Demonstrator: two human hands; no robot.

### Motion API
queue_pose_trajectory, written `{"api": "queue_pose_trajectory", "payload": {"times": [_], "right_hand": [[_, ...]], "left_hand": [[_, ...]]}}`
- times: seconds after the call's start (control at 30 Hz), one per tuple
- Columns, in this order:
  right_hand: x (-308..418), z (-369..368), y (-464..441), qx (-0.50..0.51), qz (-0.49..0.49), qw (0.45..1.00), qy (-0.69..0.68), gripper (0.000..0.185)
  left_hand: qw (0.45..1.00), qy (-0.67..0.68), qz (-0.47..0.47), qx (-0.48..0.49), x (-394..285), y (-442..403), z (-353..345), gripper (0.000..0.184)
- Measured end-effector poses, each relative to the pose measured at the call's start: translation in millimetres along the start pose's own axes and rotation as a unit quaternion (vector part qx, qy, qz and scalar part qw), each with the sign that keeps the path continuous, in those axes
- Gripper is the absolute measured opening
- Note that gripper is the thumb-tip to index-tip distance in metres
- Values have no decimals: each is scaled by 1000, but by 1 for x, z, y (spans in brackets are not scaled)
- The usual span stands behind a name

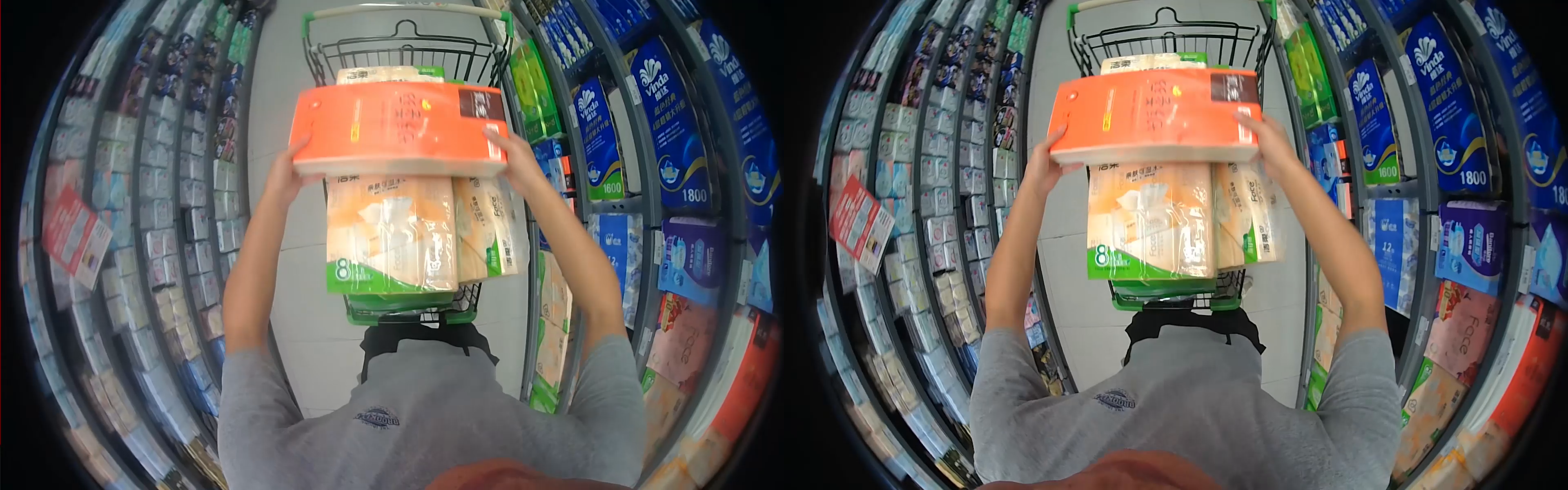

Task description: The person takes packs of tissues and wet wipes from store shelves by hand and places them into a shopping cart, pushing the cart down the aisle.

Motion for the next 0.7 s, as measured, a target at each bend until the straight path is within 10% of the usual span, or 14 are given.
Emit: {"api": "queue_pose_trajectory", "payload": {"times": [0.7], "right_hand": [[11, 27, -189, -98, 105, 983, 112, 42]], "left_hand": [[998, -38, -18, -51, -30, -186, -32, 52]]}}
Point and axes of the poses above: each hand's wrist, its own y-axis away from the middle knuckle, its own z-axis out of the back of the hand, x = y × z, the point moved 3 cm from there along -y, towards the middle knuckle, and after that the axes turned 10 degrees about -y, right-handed, at the moved point
